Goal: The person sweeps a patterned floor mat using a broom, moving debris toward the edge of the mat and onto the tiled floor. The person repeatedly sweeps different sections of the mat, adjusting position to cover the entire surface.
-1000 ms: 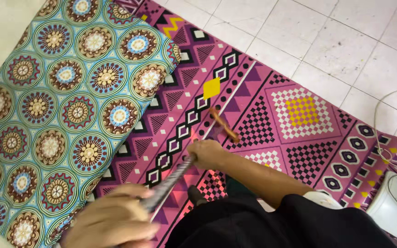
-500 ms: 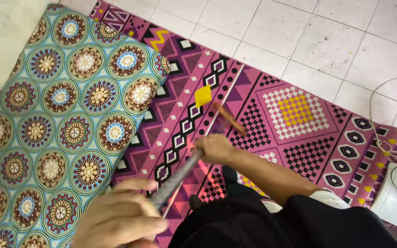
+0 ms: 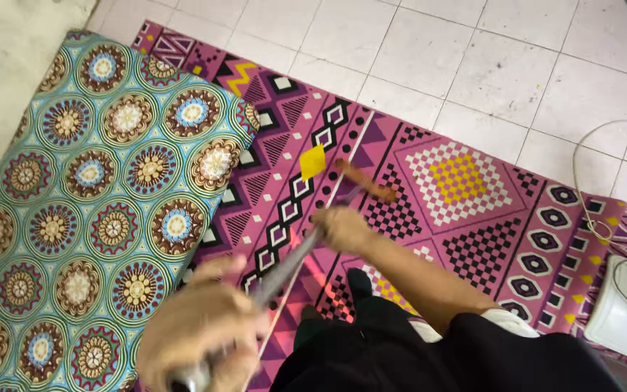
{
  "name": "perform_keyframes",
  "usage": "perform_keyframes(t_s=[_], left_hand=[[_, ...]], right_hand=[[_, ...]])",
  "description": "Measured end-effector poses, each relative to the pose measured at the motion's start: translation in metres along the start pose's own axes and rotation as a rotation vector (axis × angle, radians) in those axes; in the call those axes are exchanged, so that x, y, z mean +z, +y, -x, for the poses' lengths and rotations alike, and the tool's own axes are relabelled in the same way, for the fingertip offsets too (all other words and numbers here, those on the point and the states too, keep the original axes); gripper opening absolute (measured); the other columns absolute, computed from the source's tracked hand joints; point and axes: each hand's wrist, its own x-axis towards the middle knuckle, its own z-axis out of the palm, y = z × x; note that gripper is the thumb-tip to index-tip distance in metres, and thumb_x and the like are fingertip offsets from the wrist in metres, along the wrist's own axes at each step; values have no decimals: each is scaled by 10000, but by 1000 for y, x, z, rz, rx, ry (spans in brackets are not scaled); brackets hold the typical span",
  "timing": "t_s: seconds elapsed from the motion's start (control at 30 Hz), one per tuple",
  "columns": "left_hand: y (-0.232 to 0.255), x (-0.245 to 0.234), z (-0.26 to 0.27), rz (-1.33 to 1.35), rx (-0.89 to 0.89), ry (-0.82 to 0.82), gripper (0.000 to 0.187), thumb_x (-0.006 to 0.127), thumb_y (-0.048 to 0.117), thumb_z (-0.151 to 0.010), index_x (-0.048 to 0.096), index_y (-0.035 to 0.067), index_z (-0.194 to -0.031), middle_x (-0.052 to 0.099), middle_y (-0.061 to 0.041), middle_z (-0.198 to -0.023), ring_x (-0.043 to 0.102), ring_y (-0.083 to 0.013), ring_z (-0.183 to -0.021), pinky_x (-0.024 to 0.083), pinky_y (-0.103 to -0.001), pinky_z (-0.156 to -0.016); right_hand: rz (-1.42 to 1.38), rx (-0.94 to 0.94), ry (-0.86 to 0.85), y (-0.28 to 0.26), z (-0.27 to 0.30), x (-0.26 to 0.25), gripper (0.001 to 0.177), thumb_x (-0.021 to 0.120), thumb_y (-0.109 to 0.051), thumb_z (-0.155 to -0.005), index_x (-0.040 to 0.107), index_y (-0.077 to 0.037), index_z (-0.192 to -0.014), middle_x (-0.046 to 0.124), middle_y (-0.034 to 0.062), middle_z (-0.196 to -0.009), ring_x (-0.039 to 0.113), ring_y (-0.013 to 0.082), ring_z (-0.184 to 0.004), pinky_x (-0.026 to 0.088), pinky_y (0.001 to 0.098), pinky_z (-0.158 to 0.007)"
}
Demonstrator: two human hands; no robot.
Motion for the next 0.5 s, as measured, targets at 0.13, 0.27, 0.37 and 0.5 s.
perform_keyframes(t_s=[0.13,0.27,0.37,0.5], left_hand=[[-11,26,-4,-4,32,-110,196,829,119,-831,744,53,-995,732,-18,-806,762,-165,-788,543,-433,-1057],[-47,81,-11,64,-198,-45,107,783,22,-867,725,42,-954,782,-74,-950,769,-215,-917,480,-442,-1047],[-61,72,-15,131,-253,19,66,748,24,-899,731,31,-963,776,-70,-952,753,-211,-922,500,-442,-1020],[-36,-2,-11,-28,-156,-5,51,706,99,-879,740,92,-915,769,-8,-856,787,-161,-804,486,-465,-1141]], right_hand=[[61,-12,-258,11,14,5,133,721,-196,-773,686,-160,-897,724,78,-936,696,322,-980,541,510,-798],[239,376,-214,85,-12,-10,223,750,-229,-822,669,-161,-1018,695,103,-1112,684,325,-1063,572,507,-818],[80,389,65,95,-28,-13,231,764,-239,-793,671,-158,-987,718,101,-1032,718,333,-958,576,481,-820],[36,210,159,37,-24,6,158,717,-303,-846,691,-171,-929,731,98,-884,730,345,-858,577,479,-771]])
